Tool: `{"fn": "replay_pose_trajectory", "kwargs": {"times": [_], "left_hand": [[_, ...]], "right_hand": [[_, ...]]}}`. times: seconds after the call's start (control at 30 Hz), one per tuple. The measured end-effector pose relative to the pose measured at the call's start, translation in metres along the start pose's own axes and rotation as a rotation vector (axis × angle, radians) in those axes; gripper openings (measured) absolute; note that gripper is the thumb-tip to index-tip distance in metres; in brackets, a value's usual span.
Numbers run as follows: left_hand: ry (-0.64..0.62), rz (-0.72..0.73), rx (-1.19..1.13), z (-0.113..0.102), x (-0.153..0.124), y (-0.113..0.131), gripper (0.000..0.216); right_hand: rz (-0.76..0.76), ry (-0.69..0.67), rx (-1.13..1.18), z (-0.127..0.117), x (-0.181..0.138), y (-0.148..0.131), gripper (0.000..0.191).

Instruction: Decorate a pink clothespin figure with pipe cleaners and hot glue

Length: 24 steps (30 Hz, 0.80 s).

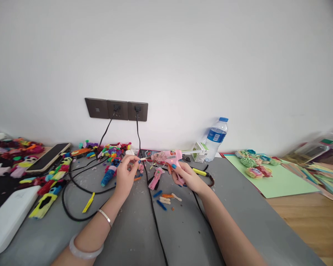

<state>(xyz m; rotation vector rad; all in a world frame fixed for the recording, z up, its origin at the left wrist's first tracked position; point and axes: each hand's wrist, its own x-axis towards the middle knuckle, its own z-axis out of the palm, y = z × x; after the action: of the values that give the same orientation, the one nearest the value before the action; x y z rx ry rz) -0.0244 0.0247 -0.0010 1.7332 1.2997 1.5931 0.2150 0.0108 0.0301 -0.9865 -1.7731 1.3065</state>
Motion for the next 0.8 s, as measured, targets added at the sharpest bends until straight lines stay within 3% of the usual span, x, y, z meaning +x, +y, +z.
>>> {"fn": "replay_pose_trajectory", "kwargs": {"times": [0.57,0.8], "left_hand": [[0.027,0.021,-0.002,-0.001,0.0,-0.001,0.008],[0.049,0.018,-0.03,-0.002,0.001,0.0,0.008]], "right_hand": [[0.026,0.055,-0.08,-0.004,-0.001,-0.001,0.043],[0.008,0.254,0.003,-0.013,-0.007,-0.014,0.048]]}}
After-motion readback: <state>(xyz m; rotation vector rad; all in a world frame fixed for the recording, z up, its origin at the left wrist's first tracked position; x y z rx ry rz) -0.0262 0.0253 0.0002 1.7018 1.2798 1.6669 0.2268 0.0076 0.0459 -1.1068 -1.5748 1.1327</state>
